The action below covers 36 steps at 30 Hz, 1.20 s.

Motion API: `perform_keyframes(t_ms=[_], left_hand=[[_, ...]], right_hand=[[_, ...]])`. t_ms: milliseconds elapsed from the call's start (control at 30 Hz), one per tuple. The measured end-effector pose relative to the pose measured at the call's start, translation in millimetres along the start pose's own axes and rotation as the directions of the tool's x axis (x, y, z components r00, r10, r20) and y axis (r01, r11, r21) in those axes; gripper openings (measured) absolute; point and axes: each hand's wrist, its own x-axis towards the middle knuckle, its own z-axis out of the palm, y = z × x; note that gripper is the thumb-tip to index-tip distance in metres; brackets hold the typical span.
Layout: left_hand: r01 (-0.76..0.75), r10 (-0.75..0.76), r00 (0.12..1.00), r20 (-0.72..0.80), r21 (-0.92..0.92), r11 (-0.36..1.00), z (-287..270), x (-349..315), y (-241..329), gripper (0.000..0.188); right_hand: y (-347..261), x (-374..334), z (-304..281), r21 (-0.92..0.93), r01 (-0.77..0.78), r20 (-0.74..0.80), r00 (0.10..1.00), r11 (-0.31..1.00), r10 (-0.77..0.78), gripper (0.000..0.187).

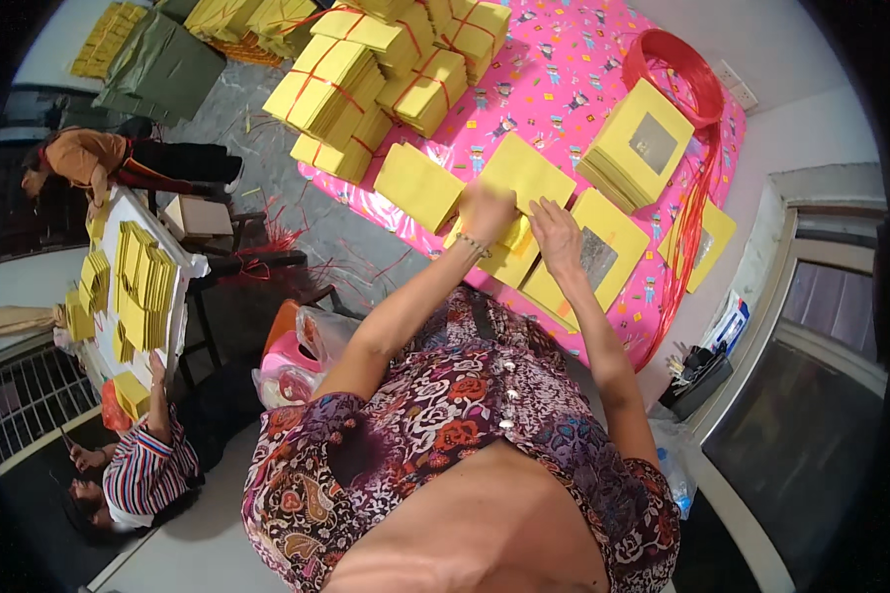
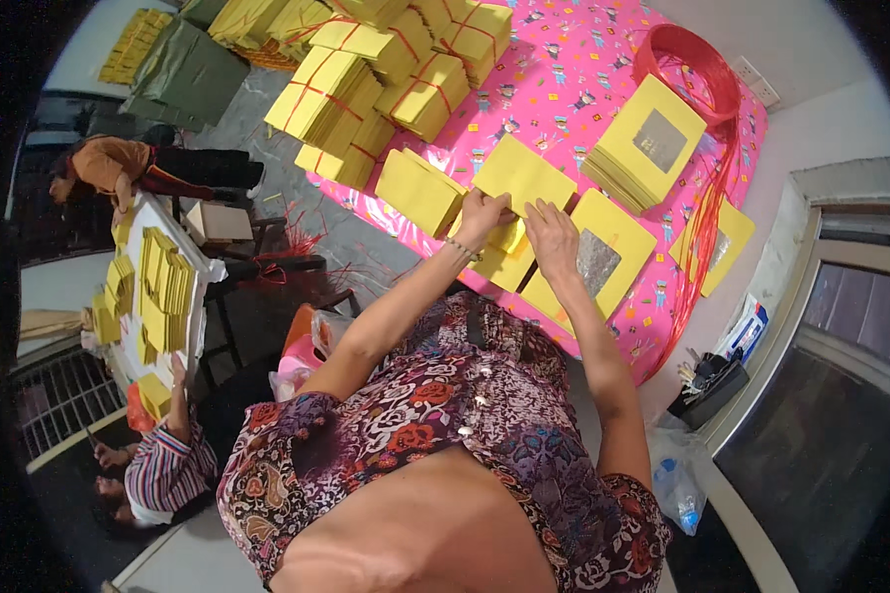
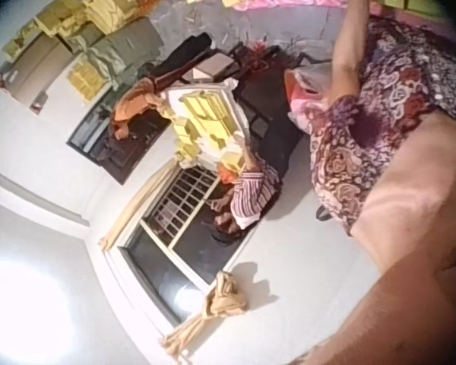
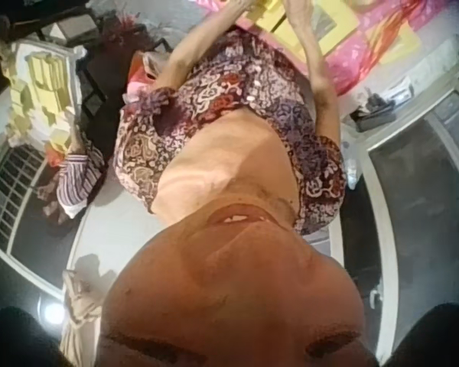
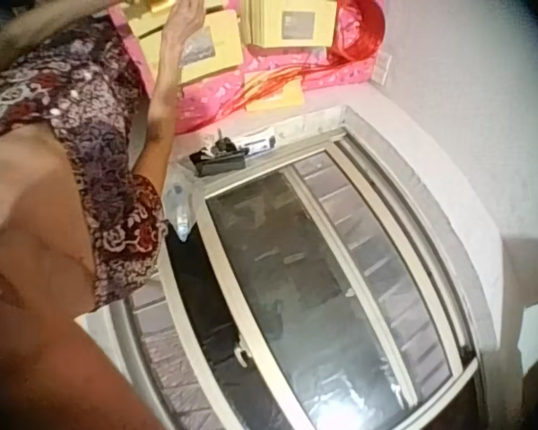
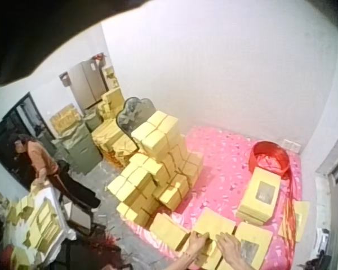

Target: The person stacks bundles of paper, ties them with red ribbons, and folds and flattens paper sheets on the table by hand.

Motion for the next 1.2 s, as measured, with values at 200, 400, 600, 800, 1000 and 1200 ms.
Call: perform_keyframes(t_ms=[200,400,600,800,1000,1200], left_hand=[[-0.142,0.139,0.979,0.151,0.007,0.99,-46.1,-22.8,35.1,0.032],[-0.15,0.145,0.983,0.111,0.032,0.988,-125.6,-36.9,58.2,0.034],[-0.149,0.149,0.989,-0.019,-0.003,0.989,-170.1,-30.3,56.4,0.027],[-0.061,0.065,0.992,-0.112,0.041,0.997,-197.1,8.4,23.3,0.022],[-0.068,0.076,0.989,-0.13,0.071,0.995,-197.2,19.1,6.1,0.024],[-0.112,0.132,0.97,-0.202,0.104,0.988,-187.5,28.2,-0.1,0.028]], right_hand=[[-12.6,32.0,-22.8,0.108,-0.11,-0.12,0.985,0.988,0.123,0.052],[-33.2,83.3,5.3,0.526,-0.21,0.189,0.974,0.824,0.128,0.036],[-70.2,112.4,58.2,0.509,-0.133,0.24,0.971,0.851,0.008,0.028],[-76.9,125.0,83.9,0.362,-0.115,0.363,0.932,0.925,-0.026,0.027],[-68.7,125.1,111.9,0.138,-0.147,0.549,0.835,0.98,0.048,0.027],[-61.2,123.5,121.5,0.052,-0.13,0.57,0.818,0.99,0.078,0.026]])
